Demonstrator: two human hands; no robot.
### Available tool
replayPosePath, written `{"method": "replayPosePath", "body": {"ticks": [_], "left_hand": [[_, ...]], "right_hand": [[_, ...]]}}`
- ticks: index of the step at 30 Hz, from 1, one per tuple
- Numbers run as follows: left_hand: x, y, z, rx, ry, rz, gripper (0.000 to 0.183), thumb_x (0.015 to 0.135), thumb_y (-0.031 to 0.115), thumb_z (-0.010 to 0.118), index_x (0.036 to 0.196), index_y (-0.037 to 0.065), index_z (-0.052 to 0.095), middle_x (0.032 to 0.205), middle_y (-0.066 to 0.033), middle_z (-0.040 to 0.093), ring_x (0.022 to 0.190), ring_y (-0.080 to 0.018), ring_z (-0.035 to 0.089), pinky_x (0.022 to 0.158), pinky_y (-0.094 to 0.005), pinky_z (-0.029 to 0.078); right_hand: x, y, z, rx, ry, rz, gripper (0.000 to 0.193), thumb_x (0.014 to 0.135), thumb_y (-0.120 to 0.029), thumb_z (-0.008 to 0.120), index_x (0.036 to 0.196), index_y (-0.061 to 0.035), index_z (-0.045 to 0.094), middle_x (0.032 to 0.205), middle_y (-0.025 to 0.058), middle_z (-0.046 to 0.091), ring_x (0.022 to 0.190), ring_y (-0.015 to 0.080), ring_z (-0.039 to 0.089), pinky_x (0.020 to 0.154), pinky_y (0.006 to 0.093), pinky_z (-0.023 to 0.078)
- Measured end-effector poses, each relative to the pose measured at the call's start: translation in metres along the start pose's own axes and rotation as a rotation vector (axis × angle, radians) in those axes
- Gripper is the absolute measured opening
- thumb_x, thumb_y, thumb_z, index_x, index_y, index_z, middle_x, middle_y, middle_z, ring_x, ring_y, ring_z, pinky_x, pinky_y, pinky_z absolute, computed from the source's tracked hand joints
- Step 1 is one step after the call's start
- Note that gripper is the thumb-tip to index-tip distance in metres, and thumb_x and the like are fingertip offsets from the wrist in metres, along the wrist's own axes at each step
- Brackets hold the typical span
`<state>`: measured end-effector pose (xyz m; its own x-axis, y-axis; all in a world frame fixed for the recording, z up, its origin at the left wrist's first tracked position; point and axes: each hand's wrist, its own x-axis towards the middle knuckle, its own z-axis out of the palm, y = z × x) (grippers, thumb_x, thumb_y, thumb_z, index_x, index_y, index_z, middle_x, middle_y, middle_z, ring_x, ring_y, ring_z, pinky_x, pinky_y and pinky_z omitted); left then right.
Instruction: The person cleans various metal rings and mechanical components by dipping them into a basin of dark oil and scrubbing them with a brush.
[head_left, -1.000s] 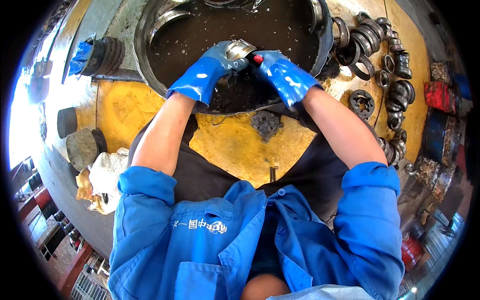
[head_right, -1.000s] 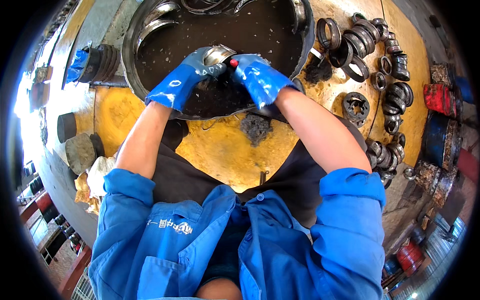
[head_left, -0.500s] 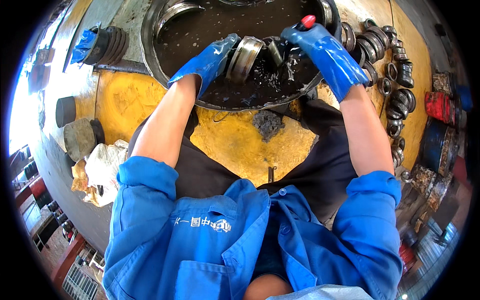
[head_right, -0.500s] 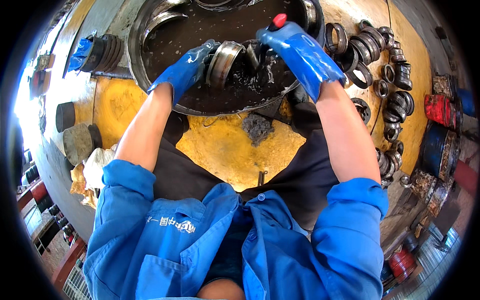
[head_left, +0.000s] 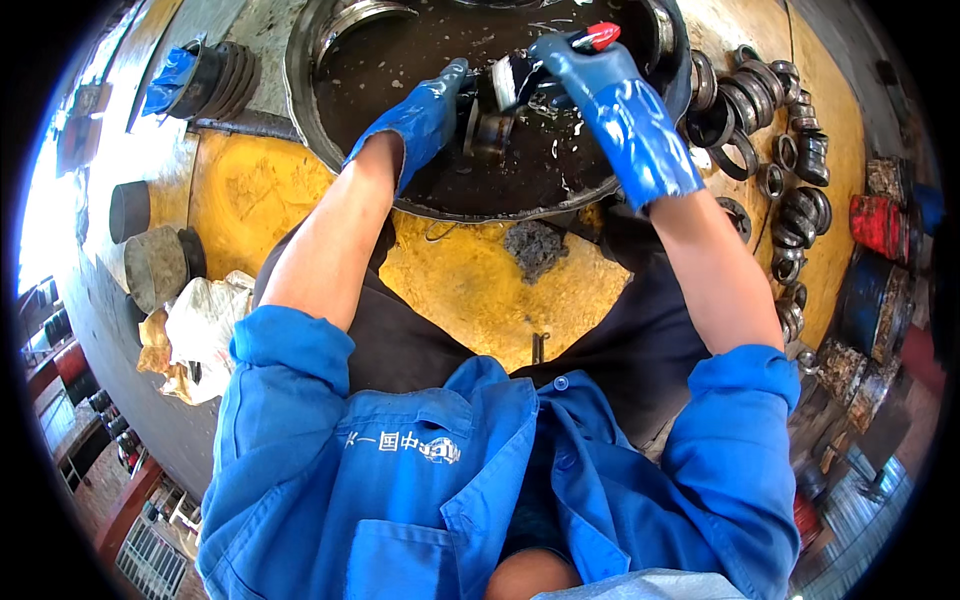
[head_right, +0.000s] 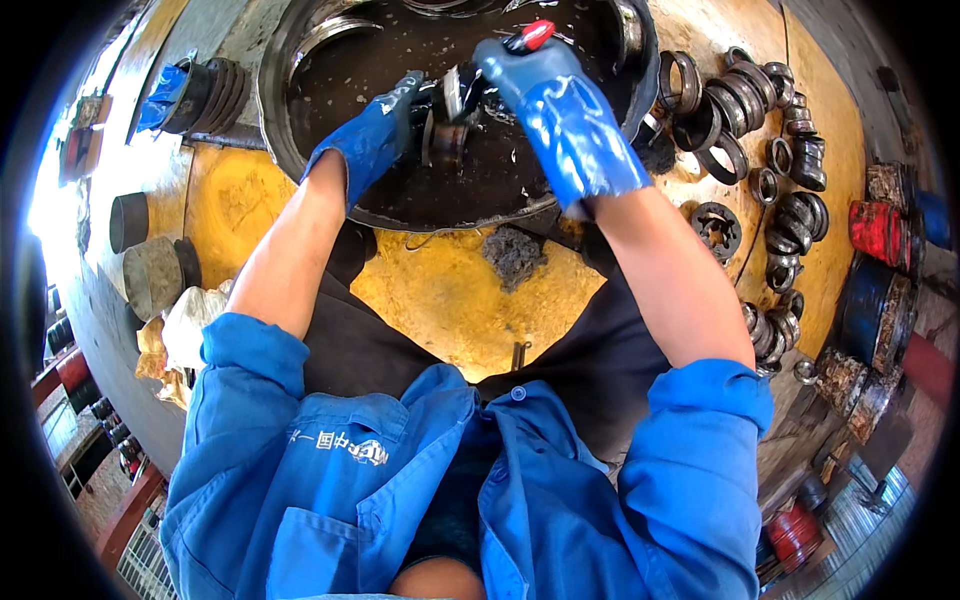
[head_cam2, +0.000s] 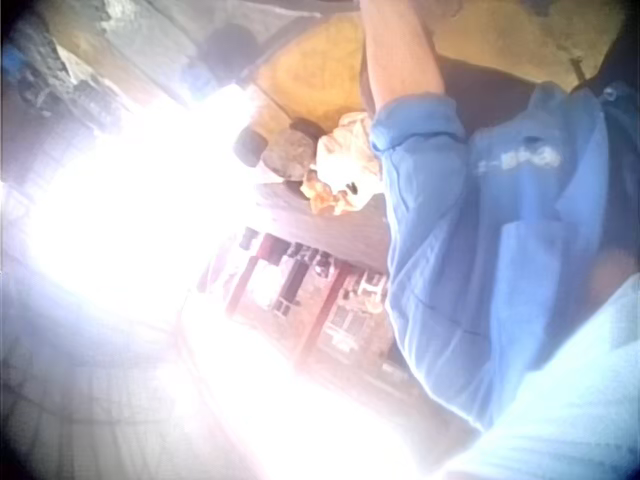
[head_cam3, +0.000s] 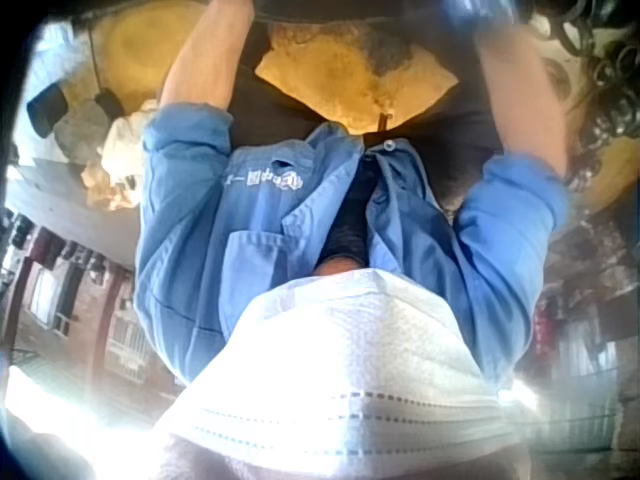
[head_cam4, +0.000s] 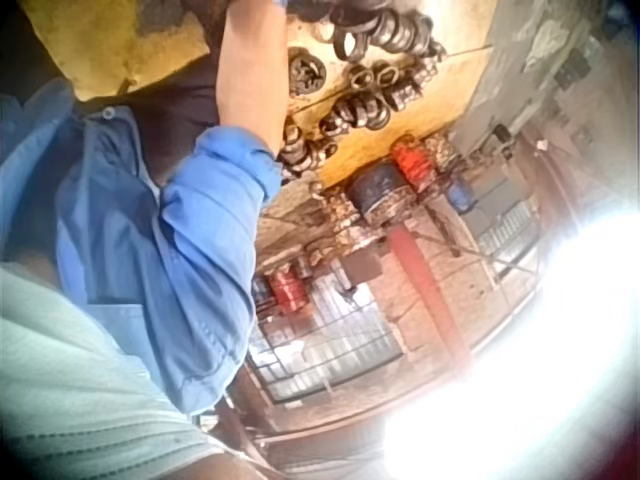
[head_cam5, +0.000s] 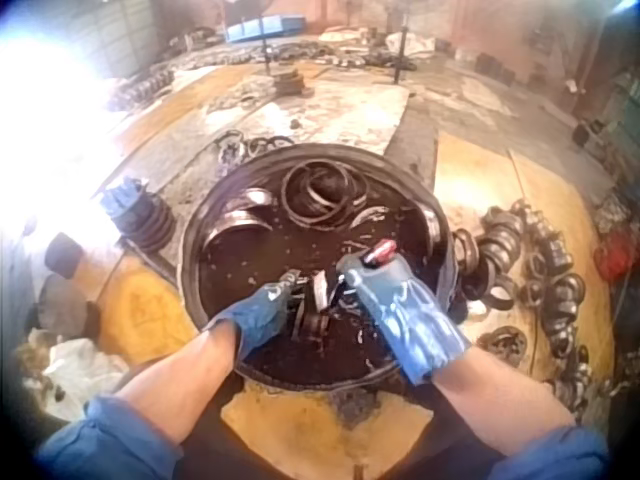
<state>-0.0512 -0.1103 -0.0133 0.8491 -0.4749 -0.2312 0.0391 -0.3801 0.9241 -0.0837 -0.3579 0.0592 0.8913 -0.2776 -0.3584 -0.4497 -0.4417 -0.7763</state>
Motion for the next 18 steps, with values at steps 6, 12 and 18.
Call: {"method": "replayPosePath", "body": {"ticks": [6,12,18], "left_hand": [[-0.010,0.005,0.000,0.217,-0.001,0.043,0.051,0.102,0.027,0.052,0.147,0.002,0.057,0.150,-0.0107,0.058,0.135,-0.0300,0.053,0.118,-0.0438,0.039],[-0.025,0.018,-0.006,0.424,-0.045,0.210,0.054,0.103,0.023,0.045,0.152,0.002,0.050,0.157,-0.0108,0.051,0.144,-0.0342,0.045,0.121,-0.0512,0.035],[0.008,-0.030,-0.003,1.505,0.248,0.555,0.047,0.106,0.031,0.050,0.147,0.010,0.056,0.142,-0.0131,0.061,0.129,-0.0251,0.054,0.115,-0.0413,0.040]], "right_hand": [[-0.067,-0.003,0.040,0.104,-0.088,-0.273,0.023,0.090,-0.026,0.074,0.090,-0.0037,0.075,0.075,0.0105,0.073,0.072,0.0184,0.071,0.074,0.0319,0.057],[-0.064,0.011,0.041,-0.151,-0.283,-0.335,0.022,0.090,-0.030,0.075,0.096,-0.0087,0.077,0.083,0.0134,0.076,0.077,0.0251,0.074,0.075,0.0365,0.058],[-0.010,-0.015,0.023,-0.014,-0.133,-0.191,0.024,0.089,-0.029,0.079,0.094,-0.0063,0.077,0.082,0.0069,0.075,0.076,0.0146,0.070,0.078,0.0303,0.058]]}}
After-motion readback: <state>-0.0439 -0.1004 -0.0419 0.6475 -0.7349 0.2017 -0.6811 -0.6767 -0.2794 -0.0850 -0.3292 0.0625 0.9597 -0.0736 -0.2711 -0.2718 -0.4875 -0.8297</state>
